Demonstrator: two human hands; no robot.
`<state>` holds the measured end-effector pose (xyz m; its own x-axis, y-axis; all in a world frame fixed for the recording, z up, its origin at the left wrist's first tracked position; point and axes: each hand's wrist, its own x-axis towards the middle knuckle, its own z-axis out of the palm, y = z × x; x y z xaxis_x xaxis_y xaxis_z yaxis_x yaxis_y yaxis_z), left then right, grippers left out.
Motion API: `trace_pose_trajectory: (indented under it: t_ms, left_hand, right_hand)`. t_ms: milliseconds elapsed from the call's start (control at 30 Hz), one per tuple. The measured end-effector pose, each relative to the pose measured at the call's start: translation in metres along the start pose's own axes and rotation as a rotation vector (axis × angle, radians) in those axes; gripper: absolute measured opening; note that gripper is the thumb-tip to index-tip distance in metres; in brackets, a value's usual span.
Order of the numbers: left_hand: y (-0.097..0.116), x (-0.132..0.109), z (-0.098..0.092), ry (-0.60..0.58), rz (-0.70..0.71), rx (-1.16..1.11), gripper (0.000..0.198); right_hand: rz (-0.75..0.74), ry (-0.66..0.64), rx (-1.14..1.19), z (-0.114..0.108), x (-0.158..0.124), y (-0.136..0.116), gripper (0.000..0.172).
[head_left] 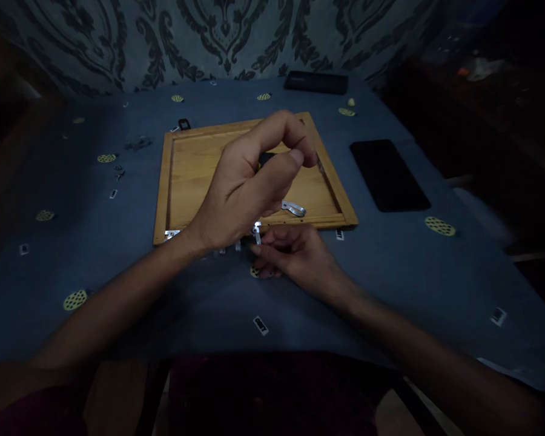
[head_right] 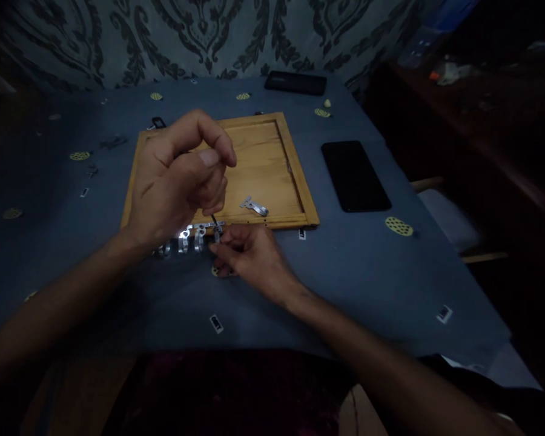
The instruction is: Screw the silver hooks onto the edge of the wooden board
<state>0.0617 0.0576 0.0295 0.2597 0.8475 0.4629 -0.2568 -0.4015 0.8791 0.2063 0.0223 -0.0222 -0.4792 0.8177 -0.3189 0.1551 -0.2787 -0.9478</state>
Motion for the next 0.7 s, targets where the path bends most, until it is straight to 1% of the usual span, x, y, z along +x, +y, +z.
trace_pose_trajectory:
  t_ms: [67,167,267,333,433,500,600,700]
  left_hand:
    - [0.002,-0.001,0.000,-0.023,0.002,0.002,0.020]
    - [0.004,-0.002,0.001,-0.021,-0.013,-0.004,0.013]
    - [0.004,-0.003,0.003,0.001,-0.018,-0.007,0.014]
    - [0.005,-0.002,0.003,0.033,-0.019,0.005,0.014]
    - [0.012,-0.001,0.002,0.110,-0.006,0.010,0.012]
    - [0.019,0.001,0.000,0.157,0.032,0.013,0.017]
    - [0.029,0.002,-0.001,0.183,0.077,0.054,0.023]
    - [0.030,0.000,0.001,0.185,0.086,0.058,0.022]
  right_hand:
    - [-0.013,-0.001,0.002,0.000,0.000,0.001,0.035]
    - [-0.028,-0.005,0.011,0.001,0.001,0.000,0.038]
    - [-0.025,-0.009,0.022,0.001,0.001,0.000,0.042]
    - [-0.020,-0.014,0.016,0.000,0.001,0.000,0.041]
    - [-0.014,-0.014,0.003,0.000,0.001,0.001,0.034]
    - [-0.002,-0.011,0.006,0.000,0.001,0.002,0.030]
    - [0.006,-0.017,0.023,0.000,0.001,0.003,0.031]
    - [-0.002,-0.018,0.023,0.000,0.001,0.002,0.031]
